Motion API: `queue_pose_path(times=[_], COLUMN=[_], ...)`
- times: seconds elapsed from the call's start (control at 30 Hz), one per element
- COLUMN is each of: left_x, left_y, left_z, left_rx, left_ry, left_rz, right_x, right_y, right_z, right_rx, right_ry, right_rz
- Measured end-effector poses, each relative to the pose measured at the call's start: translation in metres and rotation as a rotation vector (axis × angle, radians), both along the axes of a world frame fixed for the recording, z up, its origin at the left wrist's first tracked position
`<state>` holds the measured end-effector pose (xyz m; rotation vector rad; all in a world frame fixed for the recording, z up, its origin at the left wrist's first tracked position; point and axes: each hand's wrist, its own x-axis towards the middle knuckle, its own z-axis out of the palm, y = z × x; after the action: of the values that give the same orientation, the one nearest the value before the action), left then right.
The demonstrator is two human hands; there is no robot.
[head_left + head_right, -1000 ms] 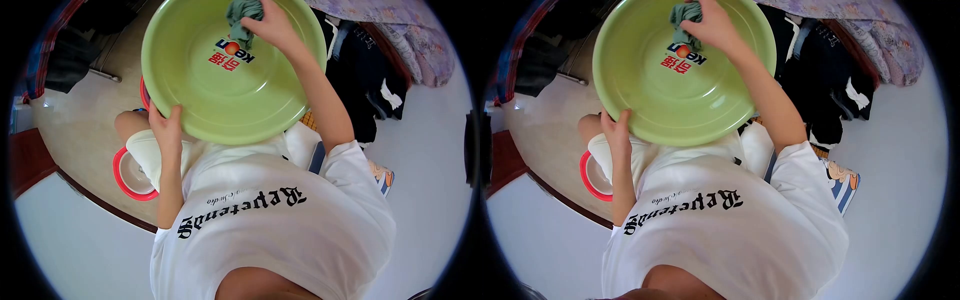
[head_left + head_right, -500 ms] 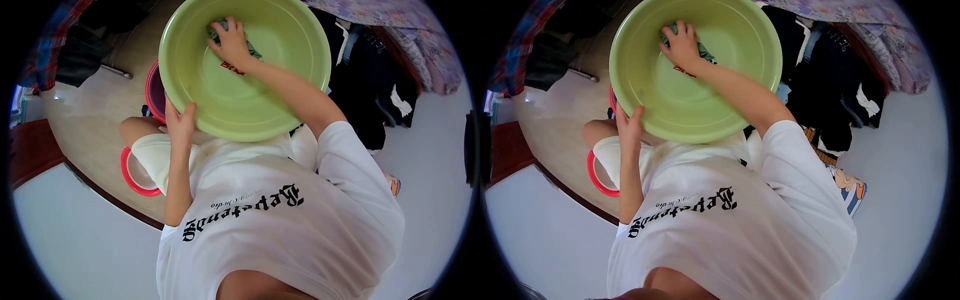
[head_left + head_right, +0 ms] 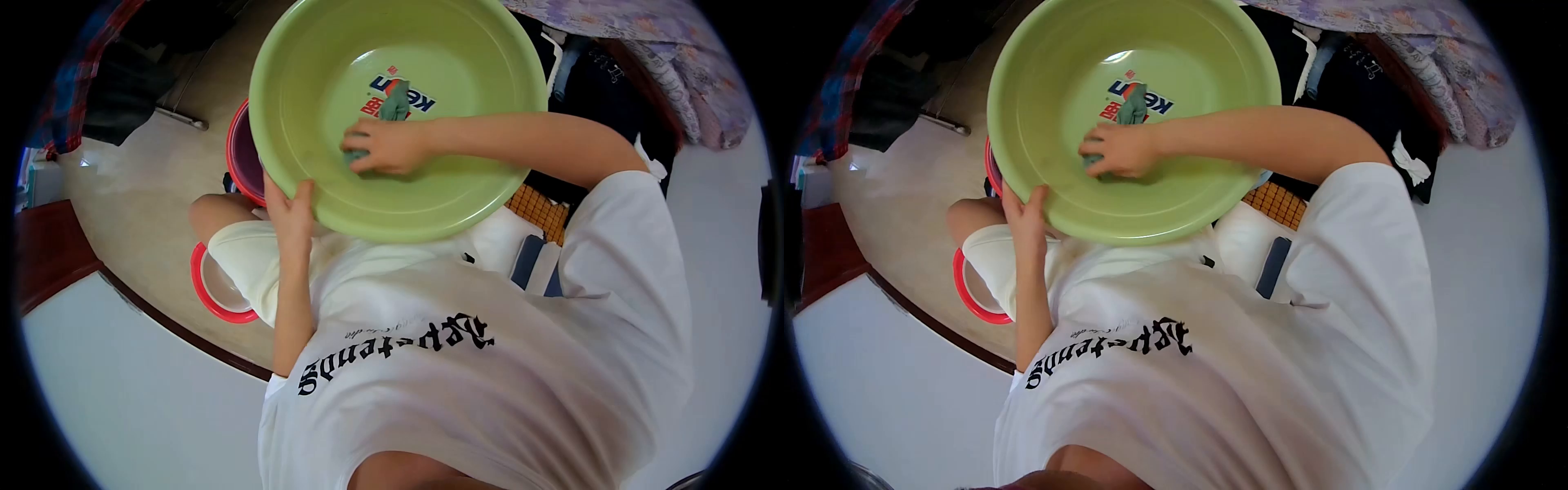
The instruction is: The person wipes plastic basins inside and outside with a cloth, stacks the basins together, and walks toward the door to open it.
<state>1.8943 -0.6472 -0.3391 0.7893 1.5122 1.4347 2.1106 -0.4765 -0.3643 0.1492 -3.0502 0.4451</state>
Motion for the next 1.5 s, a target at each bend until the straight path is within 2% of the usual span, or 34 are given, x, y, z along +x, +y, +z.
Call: queue_pose_path(times=[0.03,0.07,0.2,0.27,0.3,0.37,0.43,0.47,0.57,0.67,0.73,0.77,0.83,0.87,0.9,0.97,1.07,1.17,1.23,1.37,1.5], left_x=[-0.001,-0.004,-0.009,-0.009,-0.011,-0.032,-0.056,-0.065,-0.076,-0.081,-0.081,-0.082,-0.049,-0.039,-0.030,-0.016,-0.004,0.017,0.027,0.025,0.024], left_y=[0.000,0.001,0.003,0.001,0.003,0.011,0.018,0.020,0.029,0.033,0.033,0.028,0.023,0.020,0.017,0.013,0.012,0.009,0.006,0.007,0.007], left_z=[0.000,0.004,0.006,0.021,0.031,0.044,0.046,0.050,0.049,0.020,0.004,-0.002,0.051,0.065,0.077,0.096,0.108,0.104,0.099,0.093,0.093], left_rx=[0.019,0.012,0.071,0.043,0.040,-0.085,-0.045,-0.130,-0.271,-0.334,-0.059,-0.066,-0.219,-0.217,-0.154,-0.086,0.214,0.363,0.066,0.113,0.074], left_ry=[0.051,0.047,0.221,0.366,0.373,0.366,0.418,0.349,0.322,0.327,0.722,0.723,0.740,0.744,1.040,1.335,1.543,1.438,1.165,1.168,1.162], left_rz=[-0.003,-0.010,-0.003,-0.036,-0.031,-0.144,-0.155,-0.209,-0.298,-0.278,-0.149,-0.152,-0.046,-0.046,0.031,0.113,0.031,-0.260,-0.575,-0.458,-0.503], right_x=[0.011,0.023,0.032,0.030,0.028,0.016,-0.001,-0.007,-0.018,-0.018,-0.019,-0.018,-0.018,-0.018,-0.018,-0.017,-0.022,-0.024,-0.026,-0.024,-0.027], right_y=[-0.004,-0.008,-0.008,-0.007,-0.007,-0.010,-0.008,-0.008,-0.029,-0.054,-0.060,-0.059,-0.057,-0.057,-0.059,-0.062,-0.064,-0.067,-0.064,-0.065,-0.062], right_z=[0.006,0.009,0.023,0.024,0.029,0.043,0.039,0.035,0.026,0.006,0.009,0.006,-0.003,-0.002,0.000,-0.001,-0.006,-0.010,-0.019,-0.014,-0.015], right_rx=[-0.024,-0.048,-0.014,-0.096,-0.097,-0.231,-0.263,-0.297,-0.370,-0.254,-0.202,-0.209,-0.140,-0.138,-0.151,-0.165,-0.117,-0.160,-0.159,-0.038,-0.157], right_ry=[-0.107,-0.150,-0.178,-0.126,-0.119,-0.185,-0.202,-0.220,-0.341,-0.298,-0.208,-0.208,-0.116,-0.113,-0.121,-0.129,-0.001,-0.056,0.069,0.101,0.055], right_rz=[0.134,0.166,0.114,0.023,0.028,-0.126,-0.111,-0.099,-0.178,-0.183,-0.170,-0.169,-0.111,-0.112,-0.148,-0.183,-0.192,-0.272,-0.238,-0.196,-0.215])
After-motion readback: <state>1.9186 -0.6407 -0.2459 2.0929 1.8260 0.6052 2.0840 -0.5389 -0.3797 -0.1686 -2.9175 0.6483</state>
